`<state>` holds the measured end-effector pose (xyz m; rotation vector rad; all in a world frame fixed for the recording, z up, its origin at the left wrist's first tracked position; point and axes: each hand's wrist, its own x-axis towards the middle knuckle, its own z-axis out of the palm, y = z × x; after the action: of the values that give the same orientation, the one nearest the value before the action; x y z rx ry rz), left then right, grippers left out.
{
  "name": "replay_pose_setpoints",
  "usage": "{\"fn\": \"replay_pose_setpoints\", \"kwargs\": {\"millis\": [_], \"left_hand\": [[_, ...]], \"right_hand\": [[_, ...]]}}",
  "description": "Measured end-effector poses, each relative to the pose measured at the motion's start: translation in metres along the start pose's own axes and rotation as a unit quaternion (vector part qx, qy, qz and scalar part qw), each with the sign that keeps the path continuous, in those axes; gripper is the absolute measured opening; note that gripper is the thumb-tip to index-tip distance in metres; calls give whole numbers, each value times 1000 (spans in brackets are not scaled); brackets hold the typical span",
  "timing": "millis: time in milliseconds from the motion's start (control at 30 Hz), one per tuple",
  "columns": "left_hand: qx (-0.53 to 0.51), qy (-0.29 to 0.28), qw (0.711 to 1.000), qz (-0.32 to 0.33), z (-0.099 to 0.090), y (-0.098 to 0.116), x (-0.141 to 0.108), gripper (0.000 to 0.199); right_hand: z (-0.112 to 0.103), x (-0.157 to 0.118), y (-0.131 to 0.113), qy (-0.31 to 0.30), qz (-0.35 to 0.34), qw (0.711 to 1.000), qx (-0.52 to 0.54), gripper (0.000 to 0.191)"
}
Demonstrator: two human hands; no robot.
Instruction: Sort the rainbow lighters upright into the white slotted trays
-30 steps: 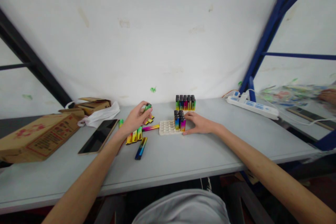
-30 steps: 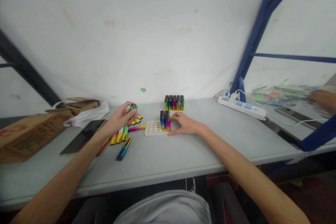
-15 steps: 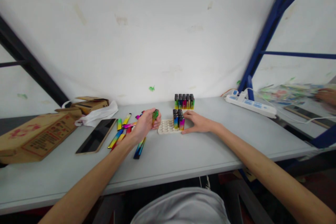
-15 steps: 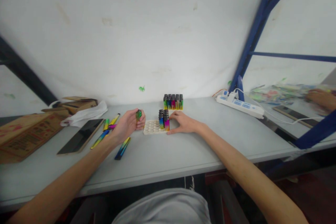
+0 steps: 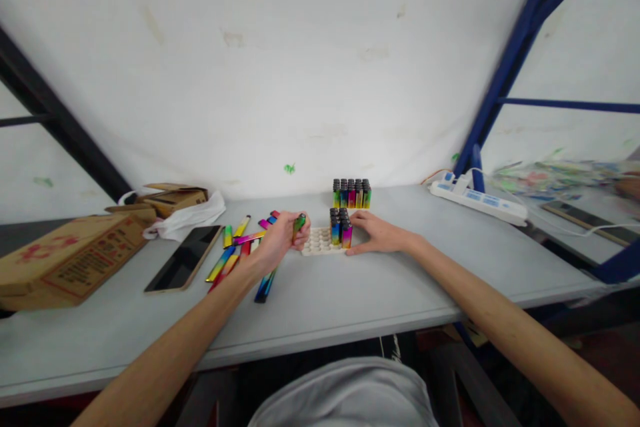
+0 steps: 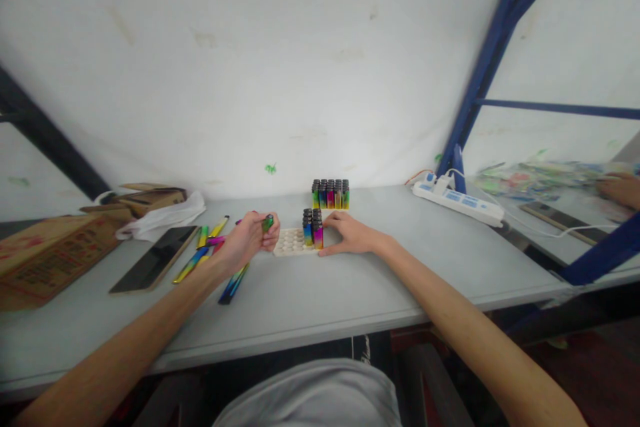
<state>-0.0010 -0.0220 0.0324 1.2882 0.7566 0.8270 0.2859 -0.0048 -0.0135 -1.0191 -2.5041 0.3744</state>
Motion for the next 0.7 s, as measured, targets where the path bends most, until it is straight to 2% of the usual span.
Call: {"fn": "replay_pose_setpoints", "kwargs": {"millis": [133, 267, 400, 533, 700], "left_hand": [[-1, 5, 1000, -3, 2, 0, 0, 34], [6, 2, 999, 38, 6, -5, 1, 30], [110, 13, 989, 102, 8, -11, 3, 29], [225, -2, 961, 158, 7, -14, 6, 33], [289, 1, 938, 192, 9, -20, 9, 34]], "right_hand": [[0, 0, 0, 0, -3, 1000, 2, 72], [0, 0, -1, 0, 4, 1000, 7, 72], [-1, 0, -3, -3, 7, 1000, 11, 74], [0, 0, -3, -3, 0, 1000, 15, 72], [1, 0, -1, 3, 0, 1000, 19, 69]]}}
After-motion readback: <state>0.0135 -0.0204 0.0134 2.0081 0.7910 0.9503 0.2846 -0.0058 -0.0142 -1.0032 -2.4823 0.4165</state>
